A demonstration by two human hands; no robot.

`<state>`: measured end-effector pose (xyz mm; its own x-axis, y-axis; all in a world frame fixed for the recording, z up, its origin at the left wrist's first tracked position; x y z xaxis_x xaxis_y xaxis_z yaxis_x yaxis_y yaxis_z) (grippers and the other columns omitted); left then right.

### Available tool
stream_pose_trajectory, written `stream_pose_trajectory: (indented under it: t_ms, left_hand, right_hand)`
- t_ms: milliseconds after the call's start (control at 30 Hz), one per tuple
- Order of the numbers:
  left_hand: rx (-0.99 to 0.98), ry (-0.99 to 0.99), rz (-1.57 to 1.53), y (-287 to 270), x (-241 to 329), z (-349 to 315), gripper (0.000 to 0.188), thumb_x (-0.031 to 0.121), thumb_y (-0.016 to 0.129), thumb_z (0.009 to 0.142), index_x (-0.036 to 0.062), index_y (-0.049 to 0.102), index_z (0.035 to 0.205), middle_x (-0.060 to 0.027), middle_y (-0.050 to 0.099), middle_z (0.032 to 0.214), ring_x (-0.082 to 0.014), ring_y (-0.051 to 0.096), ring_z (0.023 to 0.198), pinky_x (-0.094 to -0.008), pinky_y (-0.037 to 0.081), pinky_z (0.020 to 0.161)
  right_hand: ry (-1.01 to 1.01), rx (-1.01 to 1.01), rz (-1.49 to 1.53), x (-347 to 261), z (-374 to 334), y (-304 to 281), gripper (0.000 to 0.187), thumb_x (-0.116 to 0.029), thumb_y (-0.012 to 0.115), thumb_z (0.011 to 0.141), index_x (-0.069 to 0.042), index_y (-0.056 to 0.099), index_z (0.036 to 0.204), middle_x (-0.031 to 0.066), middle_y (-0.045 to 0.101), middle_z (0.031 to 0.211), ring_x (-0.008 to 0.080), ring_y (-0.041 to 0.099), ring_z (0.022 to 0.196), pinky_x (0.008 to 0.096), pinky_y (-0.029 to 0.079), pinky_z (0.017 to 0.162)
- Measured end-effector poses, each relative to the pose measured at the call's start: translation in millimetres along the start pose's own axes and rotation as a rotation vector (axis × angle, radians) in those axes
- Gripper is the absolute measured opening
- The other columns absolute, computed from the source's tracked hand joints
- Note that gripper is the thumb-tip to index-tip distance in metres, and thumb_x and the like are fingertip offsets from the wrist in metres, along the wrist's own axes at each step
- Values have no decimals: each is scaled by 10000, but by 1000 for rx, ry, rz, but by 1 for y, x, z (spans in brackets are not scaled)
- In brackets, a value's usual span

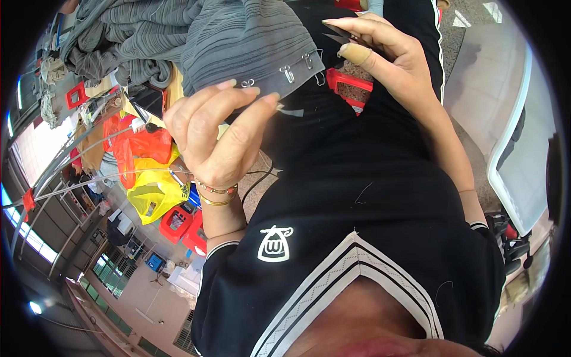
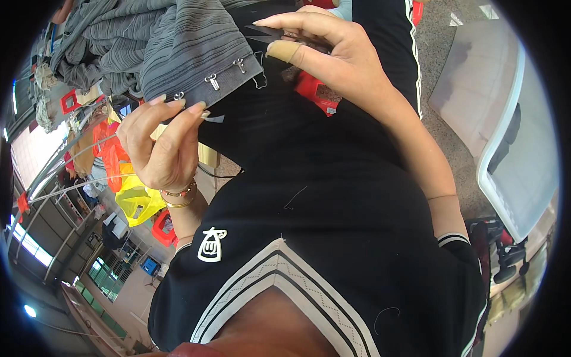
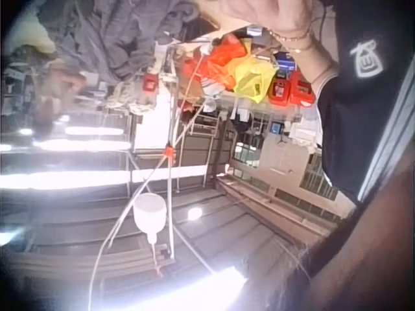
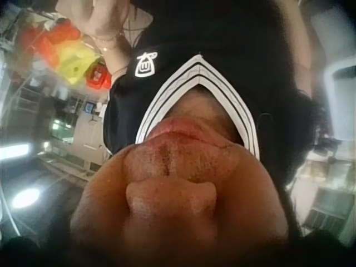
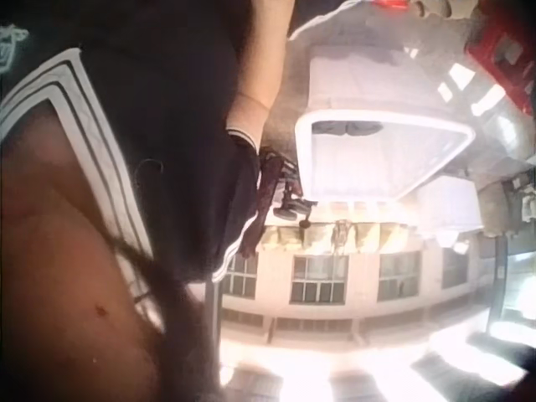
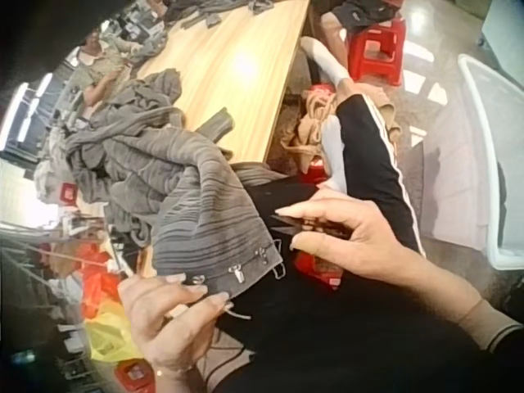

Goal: Trimming excess material and labels from grey textile garments using small scissors.

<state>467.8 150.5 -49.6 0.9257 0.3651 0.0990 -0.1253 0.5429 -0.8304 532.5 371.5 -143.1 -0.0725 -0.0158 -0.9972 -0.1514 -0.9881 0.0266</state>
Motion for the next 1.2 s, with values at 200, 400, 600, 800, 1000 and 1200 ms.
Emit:
stream_pose_trajectory:
  t_ms: [200,400,600,800,1000,1200]
  left_hand:
    - [-5,-65,-97,-13,18,8,238,136,799,604,219,726,814,56,599,840,-162,592,817,-299,427,744]
    - [-61,130,-837,-34,5,2,240,360,688,716,143,616,642,-29,562,756,-220,557,775,-381,428,734]
    - [-215,-131,-30,-8,2,17,397,208,827,624,95,723,989,-91,639,1099,-321,545,1122,-436,407,980]
    - [-292,79,27,16,-3,47,313,97,743,651,135,695,958,-29,637,1057,-259,566,1106,-438,427,973]
    - [-237,-121,-216,23,-12,70,84,83,681,810,72,677,893,-64,651,805,-257,611,789,-357,443,712]
    - [-320,-491,-453,26,-15,75,122,140,651,883,38,691,936,-70,643,736,-207,575,696,-312,416,714]
  right_hand:
    - [-15,5,116,0,0,1,329,-5,607,879,11,621,1207,-13,513,969,48,481,833,186,386,740]
    - [-5,-6,102,8,-3,-4,357,0,627,864,9,611,1221,-14,523,988,51,493,855,192,395,776]
    - [-96,27,-72,4,-3,4,471,-55,766,752,-80,643,1205,-30,539,830,36,455,716,175,408,652]
    - [23,29,25,7,-3,-1,424,-64,780,747,-78,642,1147,-69,370,675,19,368,612,178,329,570]
    - [40,58,119,-4,-1,-5,407,-87,791,746,-51,634,1120,-79,354,657,17,351,598,182,312,556]
    - [-79,171,49,-21,16,-21,482,-58,754,762,-61,620,1225,-80,350,657,19,355,597,188,329,561]
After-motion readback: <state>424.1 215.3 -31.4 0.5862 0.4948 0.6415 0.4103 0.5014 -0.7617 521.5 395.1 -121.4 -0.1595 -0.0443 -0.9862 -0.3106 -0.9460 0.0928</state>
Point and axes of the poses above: each hand's wrist, its own z-axis towards the middle knuckle, its own y-axis out of the palm, x = y × z, the point moved 2 cm from there along z, towards the middle knuckle
